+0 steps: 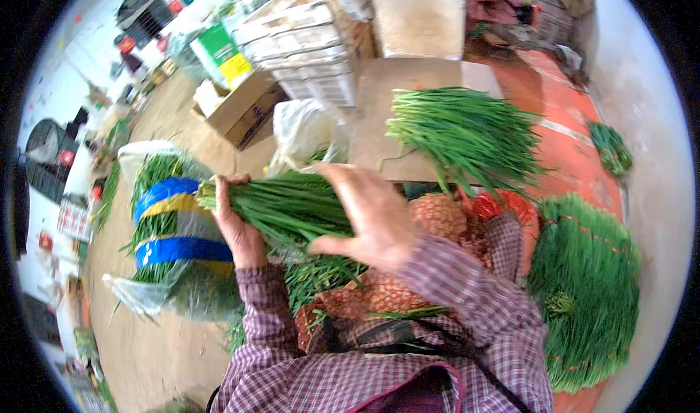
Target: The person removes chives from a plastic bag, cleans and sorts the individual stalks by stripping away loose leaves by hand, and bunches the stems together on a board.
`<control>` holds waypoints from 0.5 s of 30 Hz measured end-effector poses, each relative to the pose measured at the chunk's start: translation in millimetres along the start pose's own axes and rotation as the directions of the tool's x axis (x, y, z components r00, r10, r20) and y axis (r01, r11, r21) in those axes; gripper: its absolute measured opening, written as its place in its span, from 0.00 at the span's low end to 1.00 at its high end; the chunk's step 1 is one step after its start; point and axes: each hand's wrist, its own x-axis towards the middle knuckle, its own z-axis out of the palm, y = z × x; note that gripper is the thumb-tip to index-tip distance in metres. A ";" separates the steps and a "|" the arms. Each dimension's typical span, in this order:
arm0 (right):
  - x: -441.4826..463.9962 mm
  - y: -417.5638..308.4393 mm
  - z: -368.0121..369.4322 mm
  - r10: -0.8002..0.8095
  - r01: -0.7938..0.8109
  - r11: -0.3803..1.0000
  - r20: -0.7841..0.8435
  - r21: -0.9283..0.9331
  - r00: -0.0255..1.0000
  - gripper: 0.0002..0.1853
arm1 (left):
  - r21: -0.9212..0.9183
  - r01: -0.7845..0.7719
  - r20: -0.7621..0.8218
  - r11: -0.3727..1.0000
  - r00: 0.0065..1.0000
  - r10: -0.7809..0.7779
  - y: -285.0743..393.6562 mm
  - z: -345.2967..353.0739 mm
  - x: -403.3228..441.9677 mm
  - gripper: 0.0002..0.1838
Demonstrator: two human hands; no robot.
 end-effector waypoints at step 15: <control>10.0 27.6 -65.5 -0.158 0.071 0.959 -0.311 -0.274 0.937 0.34 | -0.355 0.318 0.581 0.879 0.812 -0.059 2.9 155.1 -55.8 0.21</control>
